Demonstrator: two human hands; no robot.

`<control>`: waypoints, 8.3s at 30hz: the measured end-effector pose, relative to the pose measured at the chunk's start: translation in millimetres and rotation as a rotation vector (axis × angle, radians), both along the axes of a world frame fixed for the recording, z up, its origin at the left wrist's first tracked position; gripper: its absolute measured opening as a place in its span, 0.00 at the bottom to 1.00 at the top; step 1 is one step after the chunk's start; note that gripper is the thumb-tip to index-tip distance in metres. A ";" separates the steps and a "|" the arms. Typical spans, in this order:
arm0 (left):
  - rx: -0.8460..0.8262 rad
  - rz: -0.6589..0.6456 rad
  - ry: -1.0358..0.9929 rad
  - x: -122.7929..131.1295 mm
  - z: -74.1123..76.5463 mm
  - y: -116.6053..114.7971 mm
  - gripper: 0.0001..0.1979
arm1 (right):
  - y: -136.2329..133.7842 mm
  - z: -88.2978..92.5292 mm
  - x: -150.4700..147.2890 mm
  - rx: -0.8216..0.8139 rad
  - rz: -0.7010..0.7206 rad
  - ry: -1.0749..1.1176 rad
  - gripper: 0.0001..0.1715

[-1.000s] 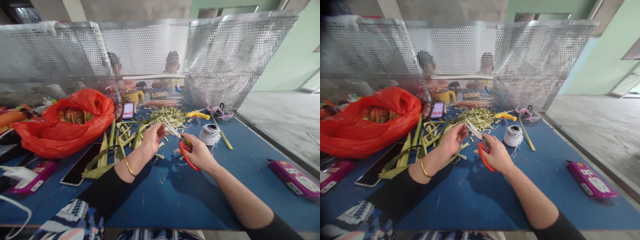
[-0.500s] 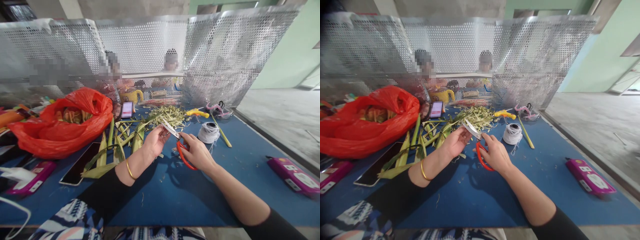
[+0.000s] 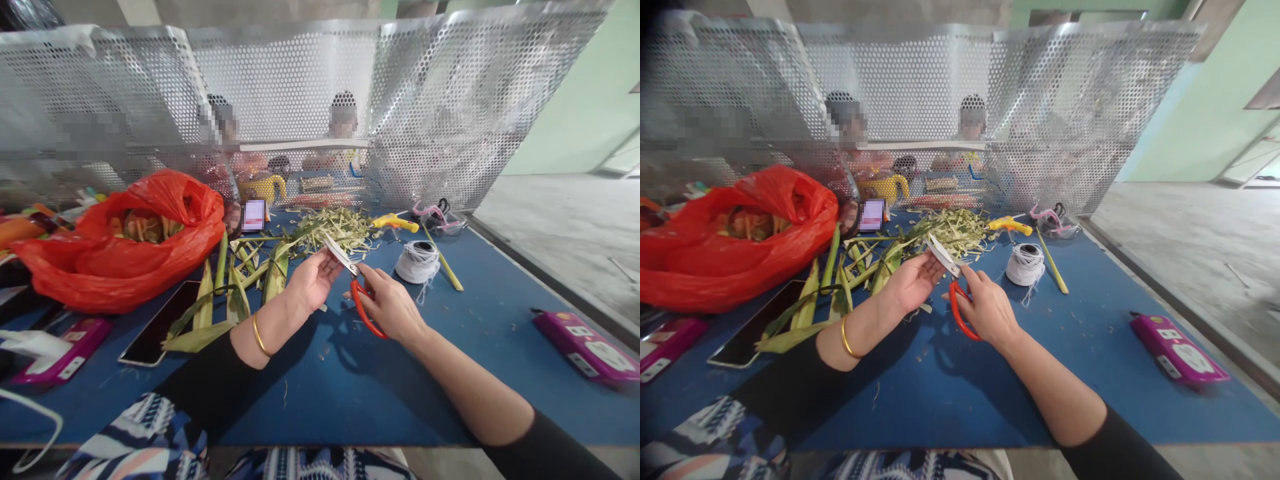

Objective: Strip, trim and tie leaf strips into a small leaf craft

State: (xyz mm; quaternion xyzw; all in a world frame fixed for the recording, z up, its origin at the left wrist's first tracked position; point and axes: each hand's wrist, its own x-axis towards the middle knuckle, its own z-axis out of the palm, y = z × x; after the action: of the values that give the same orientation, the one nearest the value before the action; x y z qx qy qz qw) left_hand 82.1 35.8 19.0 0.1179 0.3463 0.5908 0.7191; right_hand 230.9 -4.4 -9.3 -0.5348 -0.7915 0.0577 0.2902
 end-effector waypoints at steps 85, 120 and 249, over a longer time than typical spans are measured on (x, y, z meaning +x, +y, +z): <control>0.041 -0.736 0.376 -15.2 -24.9 -55.8 0.12 | -61.3 -28.0 5.4 0.410 0.322 -0.427 0.18; -0.189 -0.502 0.319 -24.7 -36.1 -44.0 0.11 | -47.1 26.8 104.0 -0.881 -0.031 0.374 0.37; 0.296 -0.732 0.180 -59.9 -25.2 -32.5 0.15 | 3.9 -0.7 -20.3 -0.034 0.049 0.895 0.05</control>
State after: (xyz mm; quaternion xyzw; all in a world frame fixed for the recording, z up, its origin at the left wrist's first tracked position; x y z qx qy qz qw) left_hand 22.2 3.2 -6.2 0.3870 0.2540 0.3267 0.8240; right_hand 210.6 -0.5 -10.0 -0.4430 -0.5993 0.3033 0.5938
